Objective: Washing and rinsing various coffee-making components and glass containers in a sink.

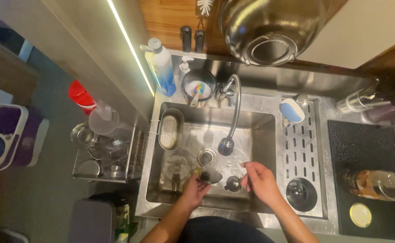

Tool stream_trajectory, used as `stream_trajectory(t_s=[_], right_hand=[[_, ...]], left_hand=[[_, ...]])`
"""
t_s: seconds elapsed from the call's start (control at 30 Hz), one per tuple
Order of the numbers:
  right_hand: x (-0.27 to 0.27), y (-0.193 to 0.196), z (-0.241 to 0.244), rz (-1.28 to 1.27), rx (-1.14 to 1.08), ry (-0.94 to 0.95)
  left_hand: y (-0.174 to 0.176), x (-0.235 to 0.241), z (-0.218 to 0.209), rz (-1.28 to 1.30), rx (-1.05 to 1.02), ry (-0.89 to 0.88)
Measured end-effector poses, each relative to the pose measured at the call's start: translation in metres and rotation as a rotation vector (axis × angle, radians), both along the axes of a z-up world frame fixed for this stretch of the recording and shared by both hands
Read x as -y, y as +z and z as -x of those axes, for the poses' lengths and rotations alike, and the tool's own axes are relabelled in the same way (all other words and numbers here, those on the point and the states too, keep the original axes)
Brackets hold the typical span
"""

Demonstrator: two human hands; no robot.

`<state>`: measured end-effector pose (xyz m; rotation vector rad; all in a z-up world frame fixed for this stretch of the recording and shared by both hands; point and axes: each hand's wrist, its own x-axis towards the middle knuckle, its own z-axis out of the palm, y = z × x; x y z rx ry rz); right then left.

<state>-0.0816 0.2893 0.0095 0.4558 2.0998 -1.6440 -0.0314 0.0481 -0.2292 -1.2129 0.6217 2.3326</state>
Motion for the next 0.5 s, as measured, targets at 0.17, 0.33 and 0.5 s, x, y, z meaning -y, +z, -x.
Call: stream_trajectory(t_s=[0.17, 0.33, 0.5], right_hand=[[0.061, 0.083, 0.042, -0.033, -0.313, 0.284], [0.137, 0.103, 0.126, -0.306, -0.234, 0.637], [0.184, 0.07, 0.235, -0.55, -0.824, 0.632]], left_hand=[[-0.009, -0.02, -0.002, -0.001, 0.075, -0.075], [0.032, -0.034, 0.013, 0.306, 0.071, -0.442], [0.088, -0.017, 0.021, 0.893, -0.274, -0.91]])
